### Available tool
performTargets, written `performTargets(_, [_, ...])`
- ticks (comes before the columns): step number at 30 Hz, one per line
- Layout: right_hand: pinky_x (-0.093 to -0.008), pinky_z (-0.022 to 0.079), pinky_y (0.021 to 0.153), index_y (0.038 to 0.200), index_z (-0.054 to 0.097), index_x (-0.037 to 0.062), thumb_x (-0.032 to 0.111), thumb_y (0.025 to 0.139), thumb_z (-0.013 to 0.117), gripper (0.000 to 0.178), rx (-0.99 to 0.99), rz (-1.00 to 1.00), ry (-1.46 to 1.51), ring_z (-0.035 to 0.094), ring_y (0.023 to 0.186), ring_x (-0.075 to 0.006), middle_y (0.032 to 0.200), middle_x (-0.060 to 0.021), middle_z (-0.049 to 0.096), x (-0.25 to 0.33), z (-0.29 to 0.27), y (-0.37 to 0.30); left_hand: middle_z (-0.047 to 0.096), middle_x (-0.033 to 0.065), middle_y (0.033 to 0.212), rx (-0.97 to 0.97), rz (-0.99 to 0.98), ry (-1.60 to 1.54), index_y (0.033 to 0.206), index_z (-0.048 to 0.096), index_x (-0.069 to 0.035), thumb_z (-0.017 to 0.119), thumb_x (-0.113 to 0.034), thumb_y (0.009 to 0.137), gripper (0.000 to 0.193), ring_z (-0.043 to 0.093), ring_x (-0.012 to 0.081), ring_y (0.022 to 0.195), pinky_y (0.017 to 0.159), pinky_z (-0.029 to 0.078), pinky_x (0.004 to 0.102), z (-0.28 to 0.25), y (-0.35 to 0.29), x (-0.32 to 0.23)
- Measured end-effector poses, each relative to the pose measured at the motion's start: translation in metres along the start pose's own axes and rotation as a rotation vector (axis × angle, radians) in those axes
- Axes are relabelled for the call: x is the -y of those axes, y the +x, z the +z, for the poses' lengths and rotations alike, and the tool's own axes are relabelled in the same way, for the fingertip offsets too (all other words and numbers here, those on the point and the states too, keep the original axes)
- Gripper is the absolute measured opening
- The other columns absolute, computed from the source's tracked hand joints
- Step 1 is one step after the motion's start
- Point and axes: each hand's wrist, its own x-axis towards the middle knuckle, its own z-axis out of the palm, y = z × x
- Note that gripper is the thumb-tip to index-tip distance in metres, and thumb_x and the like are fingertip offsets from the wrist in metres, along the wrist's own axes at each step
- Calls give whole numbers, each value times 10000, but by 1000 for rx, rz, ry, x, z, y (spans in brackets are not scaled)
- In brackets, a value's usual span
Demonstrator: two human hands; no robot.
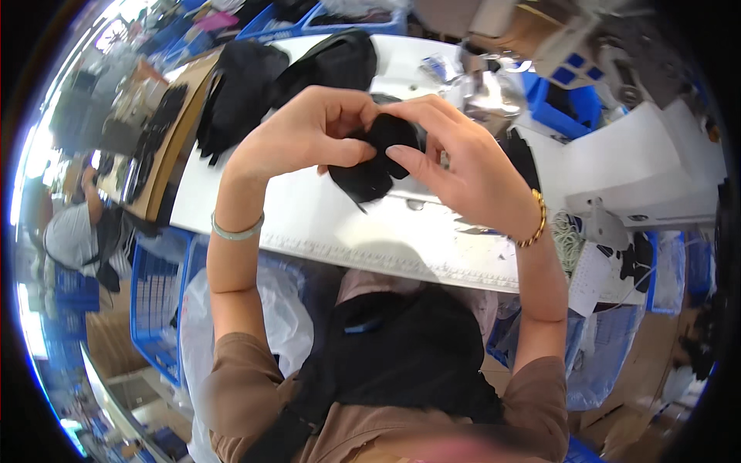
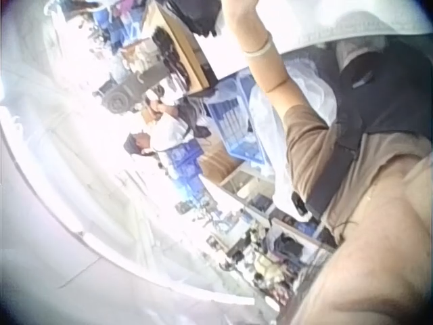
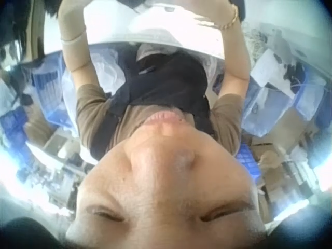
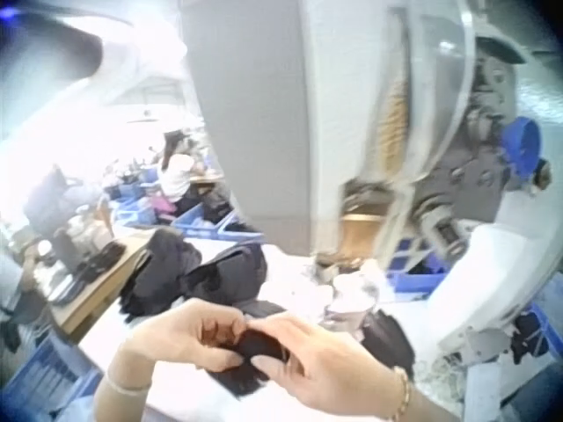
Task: Manually align and position black leather/fabric shoe parts on a sewing machine for stitching.
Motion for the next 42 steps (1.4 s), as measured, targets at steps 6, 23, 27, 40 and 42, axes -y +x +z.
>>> performTargets(6, [-208, 292, 411, 917, 576, -18, 166, 851, 634, 204, 48, 398, 442, 375, 451, -15, 550, 18, 504, -4, 22, 19, 514, 34, 650, -1203, 557, 1, 860, 531, 29, 501, 41, 843, 37, 497, 86, 569, 523, 396, 181, 38, -63, 39])
performTargets(23, [-228, 479, 578, 985, 655, 54, 33, 701, 669, 285, -135, -288, -258, 588, 690, -165, 952, -76, 583, 22, 37, 8, 645, 112, 779, -914, 420, -835, 970, 585, 85, 578, -19, 873, 142, 626, 144, 657, 604, 520, 246, 119, -24, 58])
performTargets(27, [-249, 478, 598, 984, 662, 21, 65, 657, 618, 333, -148, -728, -547, 601, 776, -158, 938, -36, 598, 11, 43, -1, 643, 70, 823, -1025, 479, -855, 949, 608, 83, 589, -6, 865, 125, 585, 85, 707, 627, 483, 206, 121, -24, 61])
performTargets(40, [-227, 468, 663, 956, 649, 19, 101, 736, 572, 247, -115, -853, -670, 549, 794, -149, 968, -42, 589, 2, 39, -8, 646, 43, 807, -935, 389, -874, 909, 639, 79, 606, -39, 859, 133, 560, 57, 695, 624, 455, 182, 121, -31, 68])
performTargets(42, [-235, 476, 636, 985, 653, 25, 95, 703, 597, 296, -113, -826, -679, 570, 783, -147, 970, -36, 601, 1, 41, -11, 647, 50, 804, -870, 321, -892, 903, 637, 83, 600, -51, 864, 145, 571, 65, 709, 634, 462, 189, 117, -36, 66])
